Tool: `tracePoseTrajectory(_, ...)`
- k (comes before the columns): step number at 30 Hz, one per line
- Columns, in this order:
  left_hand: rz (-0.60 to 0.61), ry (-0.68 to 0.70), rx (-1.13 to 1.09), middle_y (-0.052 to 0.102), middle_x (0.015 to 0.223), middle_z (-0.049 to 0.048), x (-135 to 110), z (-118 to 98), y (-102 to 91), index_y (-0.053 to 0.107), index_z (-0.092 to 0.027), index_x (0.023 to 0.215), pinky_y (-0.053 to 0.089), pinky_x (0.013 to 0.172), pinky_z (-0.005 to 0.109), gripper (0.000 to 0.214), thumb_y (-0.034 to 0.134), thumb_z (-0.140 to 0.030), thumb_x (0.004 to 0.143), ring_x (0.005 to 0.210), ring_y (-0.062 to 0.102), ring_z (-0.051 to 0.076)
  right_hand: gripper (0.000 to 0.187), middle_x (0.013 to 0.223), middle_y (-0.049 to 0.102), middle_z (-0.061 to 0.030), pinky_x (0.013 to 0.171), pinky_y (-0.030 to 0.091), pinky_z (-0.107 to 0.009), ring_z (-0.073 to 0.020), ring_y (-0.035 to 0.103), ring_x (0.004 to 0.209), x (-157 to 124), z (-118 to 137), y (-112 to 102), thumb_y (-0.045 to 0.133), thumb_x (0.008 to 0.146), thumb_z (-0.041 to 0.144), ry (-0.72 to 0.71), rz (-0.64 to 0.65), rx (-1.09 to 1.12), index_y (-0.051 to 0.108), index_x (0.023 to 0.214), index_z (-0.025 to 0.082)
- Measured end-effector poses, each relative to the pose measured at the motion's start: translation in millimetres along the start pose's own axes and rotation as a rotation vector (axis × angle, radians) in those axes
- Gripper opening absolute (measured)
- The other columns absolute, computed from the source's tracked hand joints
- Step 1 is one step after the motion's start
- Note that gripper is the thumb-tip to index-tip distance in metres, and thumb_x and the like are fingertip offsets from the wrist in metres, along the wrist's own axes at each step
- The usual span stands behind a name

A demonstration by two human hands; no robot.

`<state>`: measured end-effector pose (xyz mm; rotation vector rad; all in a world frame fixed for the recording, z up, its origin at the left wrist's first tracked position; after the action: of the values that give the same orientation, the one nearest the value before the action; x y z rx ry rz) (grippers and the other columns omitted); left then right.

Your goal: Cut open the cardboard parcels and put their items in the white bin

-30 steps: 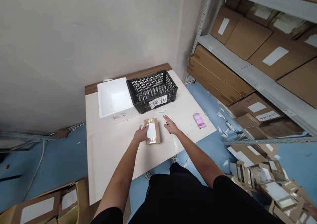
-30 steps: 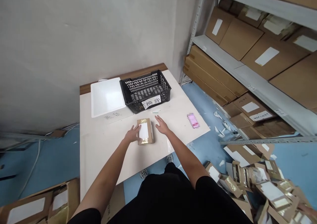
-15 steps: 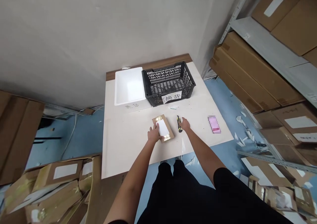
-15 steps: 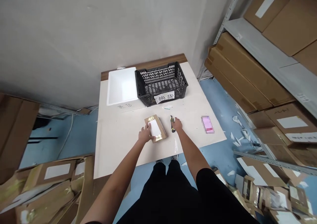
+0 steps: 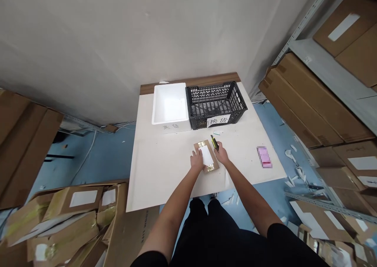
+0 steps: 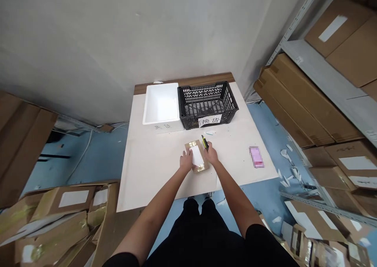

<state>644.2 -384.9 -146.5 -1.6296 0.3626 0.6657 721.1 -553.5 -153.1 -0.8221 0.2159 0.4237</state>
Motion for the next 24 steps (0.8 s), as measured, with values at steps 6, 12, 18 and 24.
tracePoseTrajectory(6,-0.017,0.082,-0.002,0.010,0.175,0.0209,5,3,2.2,0.011,-0.018,0.169,0.034,0.119,0.054,0.128,0.079,-0.066,0.072,0.160,0.004,0.043,0.060,0.119,0.076,-0.0094,0.087,0.049,-0.032,-0.0265,0.072,0.102,-20,73,19,0.045,0.101,0.024,-0.073,0.084,-0.246,0.034,0.160,0.025)
tracePoseTrajectory(12,-0.005,0.182,-0.075,0.000,0.176,0.0173,1,19,9.1,0.004,-0.019,0.169,0.029,0.123,0.053,0.128,0.072,-0.069,0.074,0.161,-0.003,0.041,0.062,0.122,0.075,-0.0113,0.087,0.049,-0.033,-0.0275,0.071,0.106,-28,83,29,0.048,0.100,0.023,0.001,0.106,-0.375,0.037,0.161,0.025)
tracePoseTrajectory(18,-0.031,0.223,-0.048,0.008,0.176,0.0158,-1,27,2.9,0.010,-0.022,0.169,0.029,0.121,0.057,0.125,0.075,-0.066,0.072,0.160,0.004,0.043,0.064,0.122,0.074,-0.0138,0.089,0.049,-0.036,-0.0304,0.071,0.109,-40,87,31,0.052,0.099,0.023,0.050,0.124,-0.440,0.038,0.161,0.027)
tracePoseTrajectory(24,-0.042,0.232,-0.024,0.011,0.176,0.0137,-6,30,1.4,0.017,-0.026,0.168,0.032,0.118,0.059,0.121,0.077,-0.067,0.070,0.158,0.010,0.048,0.070,0.120,0.075,-0.0135,0.084,0.050,-0.034,-0.0313,0.072,0.108,-58,90,23,0.062,0.091,0.021,0.108,0.162,-0.489,0.042,0.158,0.028)
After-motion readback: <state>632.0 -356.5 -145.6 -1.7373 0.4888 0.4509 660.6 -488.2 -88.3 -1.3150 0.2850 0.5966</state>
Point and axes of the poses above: each hand's wrist, its own x-axis towards the middle knuckle, its own y-axis out of the palm, z = x × y, the point moved 2 cm from there along x, towards the middle knuckle
